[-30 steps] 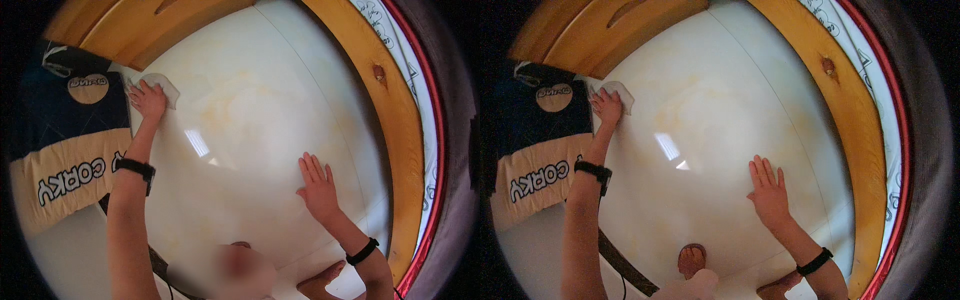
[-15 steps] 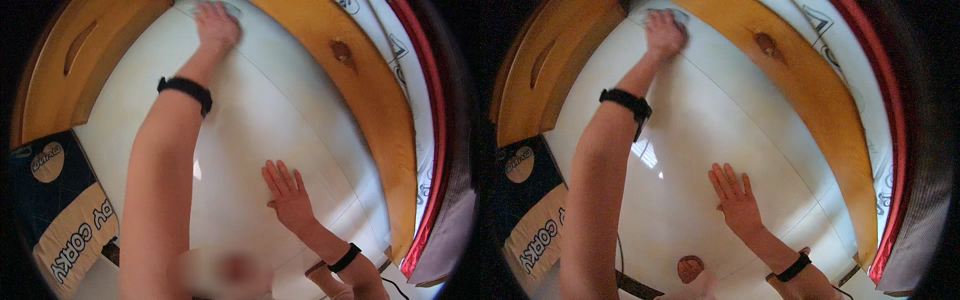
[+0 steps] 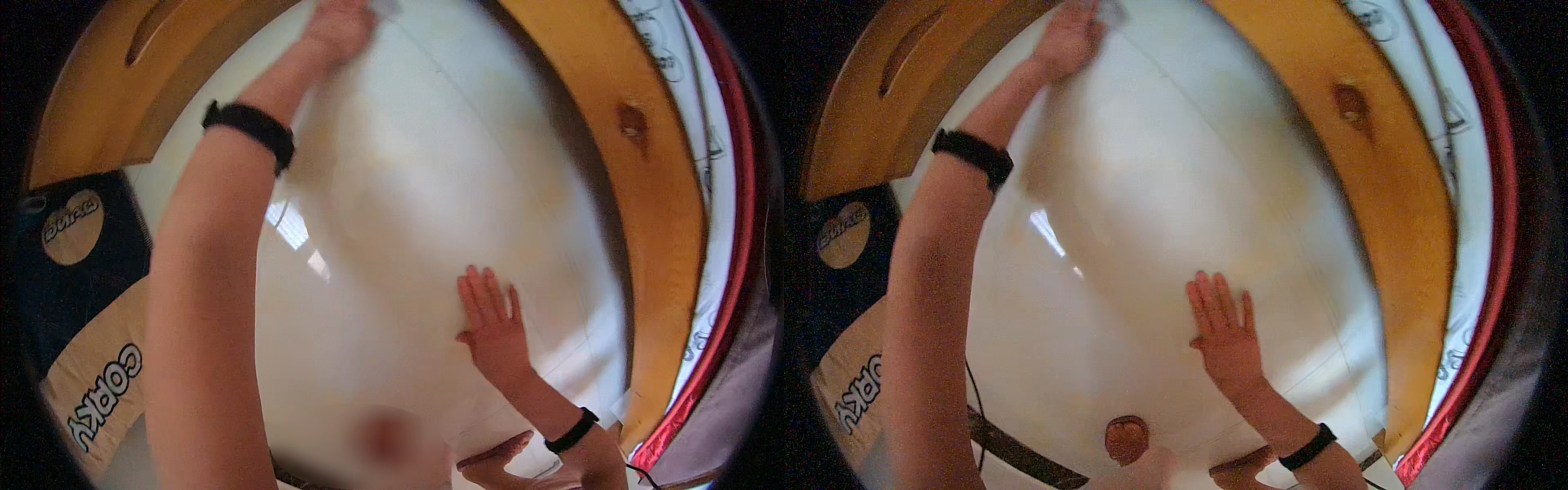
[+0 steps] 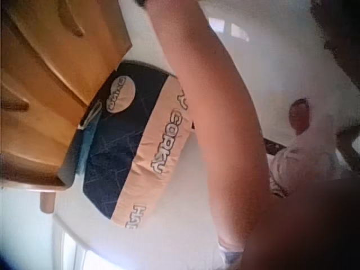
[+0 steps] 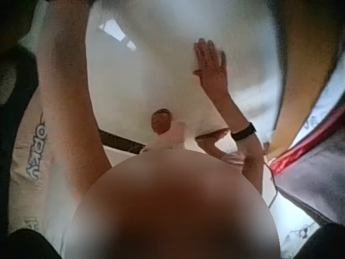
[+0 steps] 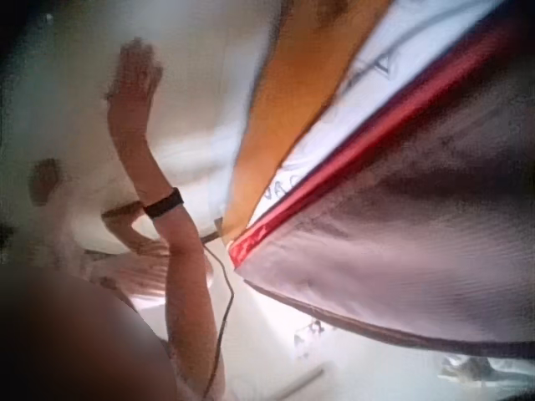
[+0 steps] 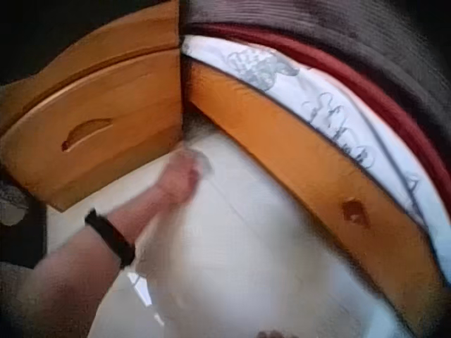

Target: The person wrings a cloth in a basin of water, then kneels on the floor to wipe the tile surface under and around a bed and a clothes rack.

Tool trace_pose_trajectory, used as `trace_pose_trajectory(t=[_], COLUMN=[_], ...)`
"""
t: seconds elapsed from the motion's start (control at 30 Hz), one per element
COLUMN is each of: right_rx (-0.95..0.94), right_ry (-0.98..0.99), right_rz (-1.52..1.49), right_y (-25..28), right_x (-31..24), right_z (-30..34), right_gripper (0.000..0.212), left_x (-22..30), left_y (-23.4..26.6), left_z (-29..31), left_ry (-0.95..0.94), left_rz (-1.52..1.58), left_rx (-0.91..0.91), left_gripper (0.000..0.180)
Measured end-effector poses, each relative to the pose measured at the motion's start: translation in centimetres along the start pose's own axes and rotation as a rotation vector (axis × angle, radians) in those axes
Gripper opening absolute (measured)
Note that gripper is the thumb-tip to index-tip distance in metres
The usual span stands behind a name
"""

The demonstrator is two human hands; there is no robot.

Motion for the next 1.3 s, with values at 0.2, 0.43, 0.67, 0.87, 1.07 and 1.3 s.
trace_pose_trajectory(t=[0.2,0.43,0.67,0.87,1.07,1.3], right_rx=[0.010,0.216,0.063,0.027,-0.102,0.009], right_ry=[0.012,0.108,0.186,0.072,-0.050,-0.137], right_rz=[-0.038,-0.232,0.002,-0.163,-0.153,-0.265], right_y=[0.2,-1.9,-1.0,-0.8,-1.8,-1.1], right_x=[-0.7,0.7,2.1,8.9,13.9,18.4], right_z=[0.0,0.3,6.1,16.1,24.6,31.2], right_gripper=[0.087,0.078,0.065,0.057,0.043,0.037], left_x=[4.6,41.9,24.1,8.0,44.7,35.5], left_y=[-2.0,7.0,5.6,7.1,14.7,11.8], left_z=[-3.4,13.3,13.4,18.9,31.4,34.1], left_ry=[-0.024,-0.511,-0.429,0.264,-0.552,-0.232], left_rz=[0.032,0.519,0.626,-0.075,0.096,1.014], left_rx=[0.130,0.434,0.096,0.238,0.111,-0.235], left_gripper=[0.040,0.026,0.047,0.047,0.041,0.046])
Point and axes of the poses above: each hand's wrist, its own z-axis away from the middle knuckle, its own y-axis out of the back of the hand, x = y × z, the point moved 7 cm from there along -z, towards the middle knuckle, and after that the axes turned 15 degrees about -z, right-handed, at the moved point
